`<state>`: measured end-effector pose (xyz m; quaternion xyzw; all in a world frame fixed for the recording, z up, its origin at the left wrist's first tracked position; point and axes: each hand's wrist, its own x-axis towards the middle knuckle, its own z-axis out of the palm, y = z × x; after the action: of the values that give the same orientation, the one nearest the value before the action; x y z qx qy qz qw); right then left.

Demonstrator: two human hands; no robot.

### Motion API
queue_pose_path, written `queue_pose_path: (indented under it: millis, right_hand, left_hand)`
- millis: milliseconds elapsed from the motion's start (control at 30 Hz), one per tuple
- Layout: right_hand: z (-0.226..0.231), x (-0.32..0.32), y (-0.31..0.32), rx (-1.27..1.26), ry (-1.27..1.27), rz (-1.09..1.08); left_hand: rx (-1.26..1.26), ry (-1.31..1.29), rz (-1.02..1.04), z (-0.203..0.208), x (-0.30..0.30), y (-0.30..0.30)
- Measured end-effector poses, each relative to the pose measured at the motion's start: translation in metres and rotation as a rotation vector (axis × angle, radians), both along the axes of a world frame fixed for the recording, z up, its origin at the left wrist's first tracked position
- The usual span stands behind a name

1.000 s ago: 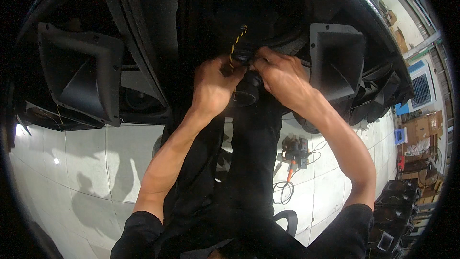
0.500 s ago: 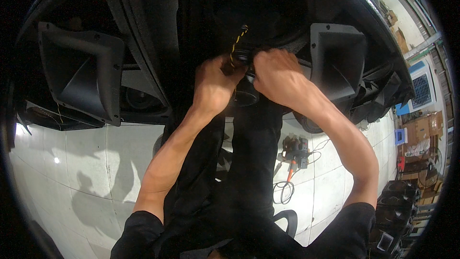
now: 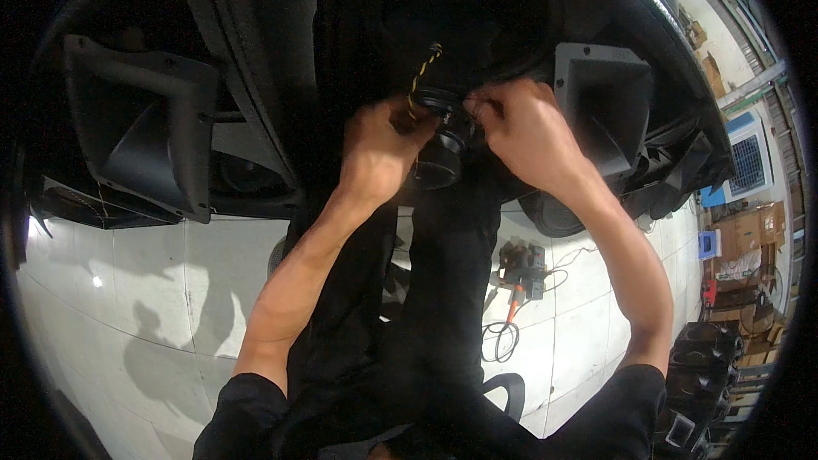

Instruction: The person installs a speaker into a vehicle chassis. They connect wires to the speaker terminals, solder the connections using a soldering iron and solder wire, and then fit the speaker into the mounting cavity.

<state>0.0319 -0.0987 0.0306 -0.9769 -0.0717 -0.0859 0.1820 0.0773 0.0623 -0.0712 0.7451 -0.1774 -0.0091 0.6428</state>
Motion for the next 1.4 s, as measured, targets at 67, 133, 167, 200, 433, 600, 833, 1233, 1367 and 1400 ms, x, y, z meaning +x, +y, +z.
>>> queue_pose_path:
  millis: [67,133,167,200,433,600,833,1233,1367,1400]
  right_hand:
    - [-0.002,0.0,-0.006,-0.213,-0.109,0.168]
    - [-0.005,0.005,-0.011,-0.419,-0.077,0.293]
    - [-0.006,0.007,-0.014,-0.523,-0.063,0.357]
    - [-0.007,0.008,-0.017,-0.561,-0.1,0.395]
    - [-0.002,0.02,-0.008,-0.635,-0.052,0.44]
    - [-0.008,0.024,-0.005,-0.426,0.072,0.259]
    - [-0.022,0.023,0.003,-0.218,0.043,0.104]
    - [-0.031,-0.012,-0.004,-0.026,-0.222,0.109]
    - [-0.049,-0.024,0.0,0.045,-0.262,0.073]
    - [-0.055,-0.024,-0.001,0.081,-0.293,0.084]
  left_hand:
    - [-0.042,0.008,0.006,-0.002,0.001,-0.002]
    - [-0.021,0.015,0.002,0.001,0.0,0.0]
    - [-0.011,0.017,0.002,0.003,0.0,0.001]
    - [-0.003,0.007,-0.002,0.004,0.0,0.001]
    - [-0.018,-0.048,0.008,-0.001,0.002,0.001]
    - [0.008,-0.018,-0.007,0.002,0.0,0.002]
    - [0.032,-0.028,0.006,0.005,-0.002,0.004]
    - [0.035,-0.094,-0.002,0.009,-0.014,0.014]
    - [0.094,-0.051,-0.005,0.02,-0.022,0.013]
    - [0.094,-0.029,-0.018,0.022,-0.024,0.012]
